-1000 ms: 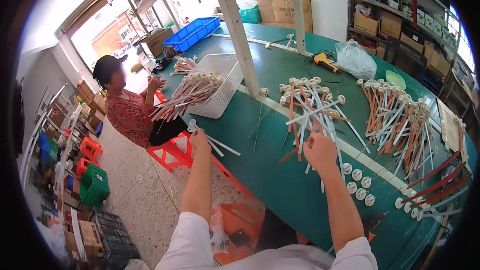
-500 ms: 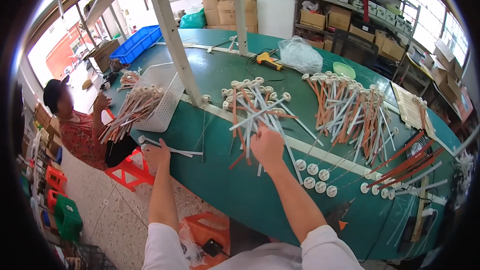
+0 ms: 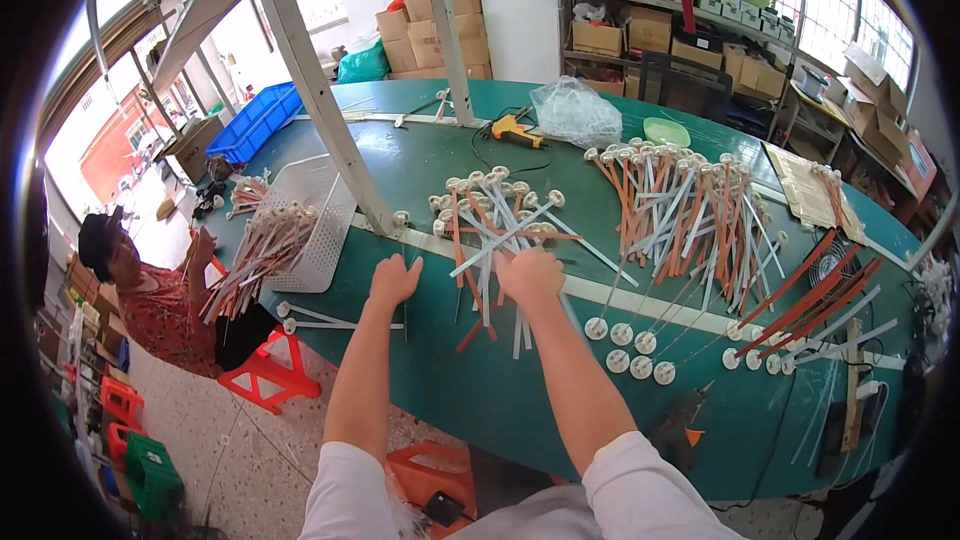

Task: Assembling plastic components using a hot glue gun.

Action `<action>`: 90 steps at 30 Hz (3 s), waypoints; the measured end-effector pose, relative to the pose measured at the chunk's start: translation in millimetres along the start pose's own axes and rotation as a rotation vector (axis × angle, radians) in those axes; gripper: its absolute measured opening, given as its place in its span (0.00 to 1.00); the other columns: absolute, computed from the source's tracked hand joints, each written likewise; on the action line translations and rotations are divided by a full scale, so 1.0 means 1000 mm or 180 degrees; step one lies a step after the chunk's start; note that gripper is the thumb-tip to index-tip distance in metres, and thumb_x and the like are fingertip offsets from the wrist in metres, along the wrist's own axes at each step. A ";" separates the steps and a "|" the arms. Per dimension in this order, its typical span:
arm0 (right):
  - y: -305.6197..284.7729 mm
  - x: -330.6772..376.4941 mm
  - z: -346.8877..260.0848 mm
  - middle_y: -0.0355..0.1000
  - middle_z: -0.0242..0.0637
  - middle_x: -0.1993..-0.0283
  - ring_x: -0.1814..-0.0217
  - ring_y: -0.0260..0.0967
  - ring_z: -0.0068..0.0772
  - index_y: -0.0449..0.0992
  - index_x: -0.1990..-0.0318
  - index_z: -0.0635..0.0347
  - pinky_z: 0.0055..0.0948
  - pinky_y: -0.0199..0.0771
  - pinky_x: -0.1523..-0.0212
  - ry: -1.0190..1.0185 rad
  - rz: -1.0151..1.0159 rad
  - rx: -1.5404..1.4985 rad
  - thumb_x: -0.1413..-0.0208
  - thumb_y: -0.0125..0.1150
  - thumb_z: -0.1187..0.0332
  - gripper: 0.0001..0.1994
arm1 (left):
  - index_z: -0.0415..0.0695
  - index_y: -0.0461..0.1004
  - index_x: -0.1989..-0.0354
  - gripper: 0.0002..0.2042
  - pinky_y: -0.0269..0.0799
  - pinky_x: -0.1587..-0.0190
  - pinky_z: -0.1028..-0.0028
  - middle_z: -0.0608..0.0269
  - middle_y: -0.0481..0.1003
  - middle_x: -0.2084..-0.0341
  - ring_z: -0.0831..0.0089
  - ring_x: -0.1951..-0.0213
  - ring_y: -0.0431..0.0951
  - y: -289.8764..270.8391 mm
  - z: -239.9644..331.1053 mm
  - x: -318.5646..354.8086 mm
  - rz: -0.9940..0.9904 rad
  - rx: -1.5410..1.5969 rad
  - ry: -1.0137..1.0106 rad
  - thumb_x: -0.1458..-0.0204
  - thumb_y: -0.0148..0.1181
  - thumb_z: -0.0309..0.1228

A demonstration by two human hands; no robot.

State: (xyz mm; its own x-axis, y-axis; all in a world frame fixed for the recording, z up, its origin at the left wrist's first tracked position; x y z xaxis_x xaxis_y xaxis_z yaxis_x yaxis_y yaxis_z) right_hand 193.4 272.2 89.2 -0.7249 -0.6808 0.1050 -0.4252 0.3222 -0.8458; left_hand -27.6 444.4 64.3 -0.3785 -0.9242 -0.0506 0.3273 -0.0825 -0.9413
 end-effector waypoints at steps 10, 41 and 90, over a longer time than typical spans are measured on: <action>0.026 -0.005 -0.008 0.76 0.61 0.65 0.59 0.76 0.60 0.78 0.65 0.72 0.46 0.76 0.55 -0.0317 -0.0005 -0.0599 0.51 0.59 0.41 0.32 | 0.32 0.76 0.55 0.32 0.72 0.48 0.55 0.35 0.76 0.58 0.44 0.53 0.77 0.017 0.054 -0.023 -0.0785 0.0392 -0.0440 0.52 0.57 0.55; 0.019 -0.009 -0.004 0.74 0.47 0.58 0.54 0.75 0.49 0.80 0.64 0.59 0.40 0.78 0.58 -0.0699 0.0456 0.0167 0.50 0.58 0.68 0.08 | 0.45 0.69 0.43 0.30 0.72 0.49 0.57 0.45 0.71 0.47 0.54 0.45 0.72 -0.023 0.102 0.027 0.0382 -0.0473 0.0317 0.60 0.65 0.32; 0.020 -0.054 -0.026 0.77 0.47 0.54 0.51 0.77 0.47 0.81 0.59 0.59 0.40 0.80 0.55 -0.0316 -0.0037 0.0312 0.54 0.66 0.67 0.13 | 0.58 0.80 0.58 0.17 0.64 0.44 0.59 0.58 0.66 0.40 0.55 0.35 0.61 -0.014 0.106 0.046 0.0596 -0.1174 0.2769 0.57 0.59 0.26</action>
State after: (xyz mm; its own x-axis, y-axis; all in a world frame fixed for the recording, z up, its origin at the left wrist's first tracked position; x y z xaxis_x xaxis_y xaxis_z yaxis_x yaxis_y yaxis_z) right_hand 209.8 333.0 80.2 -0.6609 -0.7475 0.0668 -0.3747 0.2515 -0.8924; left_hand 42.2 363.7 110.5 -0.9059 -0.2983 -0.3007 0.2110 0.2978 -0.9310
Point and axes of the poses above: each hand's wrist, its own x-axis away from the middle knuckle, its own y-axis out of the palm, z = x × y, the point moved 5 cm from there along -x, towards the middle knuckle
